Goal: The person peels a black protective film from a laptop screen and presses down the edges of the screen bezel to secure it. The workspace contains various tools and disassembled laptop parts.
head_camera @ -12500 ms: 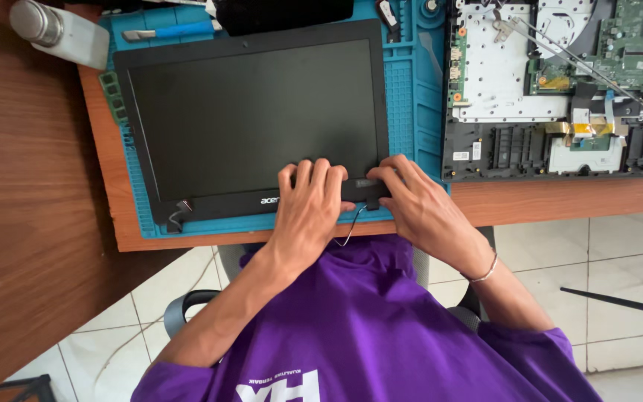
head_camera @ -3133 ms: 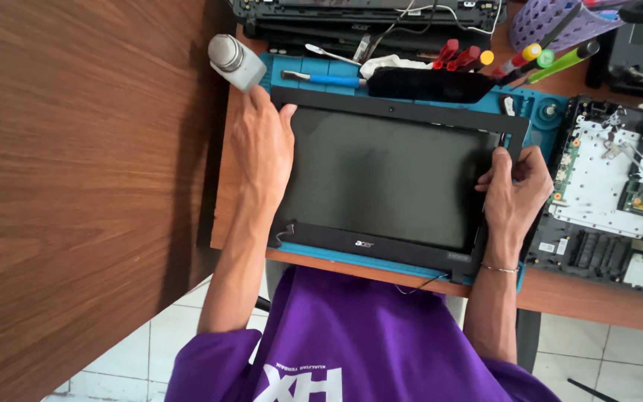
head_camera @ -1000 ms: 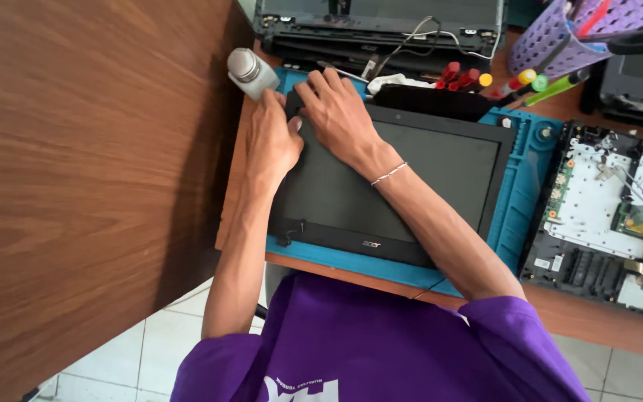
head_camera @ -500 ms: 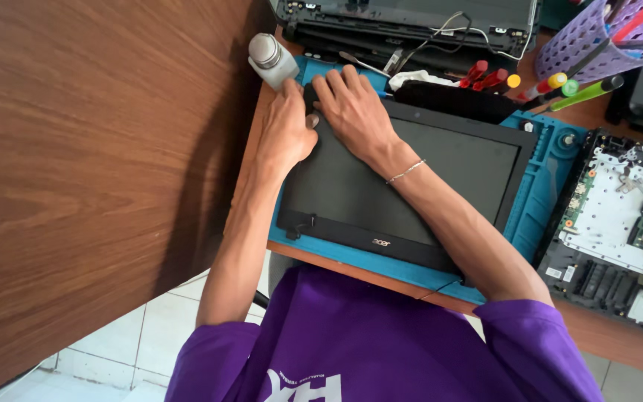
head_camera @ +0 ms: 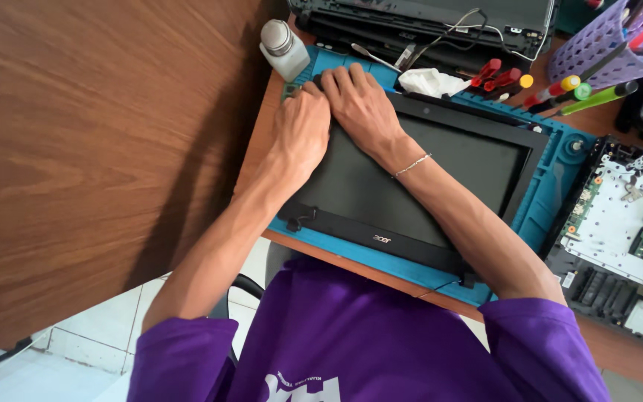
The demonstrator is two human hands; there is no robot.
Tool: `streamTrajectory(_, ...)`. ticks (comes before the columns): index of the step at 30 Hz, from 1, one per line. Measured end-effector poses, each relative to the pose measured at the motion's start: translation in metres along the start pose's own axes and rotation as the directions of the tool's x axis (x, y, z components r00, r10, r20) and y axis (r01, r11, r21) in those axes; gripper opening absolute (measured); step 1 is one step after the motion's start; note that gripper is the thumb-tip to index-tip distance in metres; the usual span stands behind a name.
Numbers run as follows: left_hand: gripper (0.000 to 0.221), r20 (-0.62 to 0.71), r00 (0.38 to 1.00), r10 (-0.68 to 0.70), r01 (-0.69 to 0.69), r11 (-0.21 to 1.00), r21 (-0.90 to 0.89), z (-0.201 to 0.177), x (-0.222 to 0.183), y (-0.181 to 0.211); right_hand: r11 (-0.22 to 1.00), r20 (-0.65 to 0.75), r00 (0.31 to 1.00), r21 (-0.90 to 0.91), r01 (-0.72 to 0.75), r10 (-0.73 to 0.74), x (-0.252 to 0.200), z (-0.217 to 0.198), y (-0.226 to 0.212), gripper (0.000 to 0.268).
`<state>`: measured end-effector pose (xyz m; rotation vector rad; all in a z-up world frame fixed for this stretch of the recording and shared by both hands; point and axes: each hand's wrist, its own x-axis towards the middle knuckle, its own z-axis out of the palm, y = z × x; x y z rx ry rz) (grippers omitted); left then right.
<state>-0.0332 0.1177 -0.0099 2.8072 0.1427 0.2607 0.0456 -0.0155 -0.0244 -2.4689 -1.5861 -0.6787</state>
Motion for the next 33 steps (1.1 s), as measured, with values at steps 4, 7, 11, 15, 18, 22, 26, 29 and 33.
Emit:
streamTrajectory(4,0.016,-0.018,1.000,0.011,-0.011,1.000,0.026,0.005,0.000,-0.002,0.998,-0.018,1.000,0.066,-0.021,0.022,-0.001,0.005,0.004,0.028)
streamTrajectory(7,0.023,-0.022,1.000,-0.019,0.019,1.000,-0.013,0.000,-0.003,0.001,0.977,-0.063,0.997,0.210,-0.024,0.038,-0.001,0.006,0.010,0.023)
streamTrajectory(11,0.028,0.018,0.999,-0.028,0.029,0.998,-0.047,-0.017,-0.009,0.004,0.979,-0.061,0.997,0.203,-0.031,0.044,-0.002,0.005,0.009,0.026)
streamTrajectory(15,0.034,0.105,0.992,-0.072,0.084,0.990,-0.116,-0.034,-0.031,0.004,0.972,-0.082,0.995,0.231,-0.044,0.065,-0.001,0.002,0.009,0.028)
streamTrajectory(18,0.033,0.080,0.993,-0.087,0.094,0.992,-0.089,-0.034,-0.039,0.005,0.969,-0.103,0.992,0.243,-0.043,0.070,-0.001,0.002,0.008,0.029)
streamTrajectory(22,0.037,0.033,0.998,-0.053,0.053,0.998,0.019,-0.019,-0.037,0.010,0.968,-0.089,0.993,0.247,-0.047,0.071,-0.002,0.003,0.008,0.027)
streamTrajectory(26,0.042,0.058,0.995,-0.081,0.078,0.995,0.065,-0.006,-0.029,0.008,0.964,-0.099,0.992,0.260,-0.049,0.078,-0.002,0.005,0.008,0.028)
streamTrajectory(29,0.042,0.073,0.995,-0.064,0.061,0.998,0.035,-0.003,-0.028,0.004,0.967,-0.106,0.991,0.250,-0.049,0.078,-0.004,0.006,0.009,0.028)
streamTrajectory(33,0.045,0.147,0.986,-0.076,0.076,0.997,0.009,-0.006,-0.022,0.000,0.968,-0.099,0.992,0.246,-0.051,0.077,-0.003,0.009,0.008,0.027)
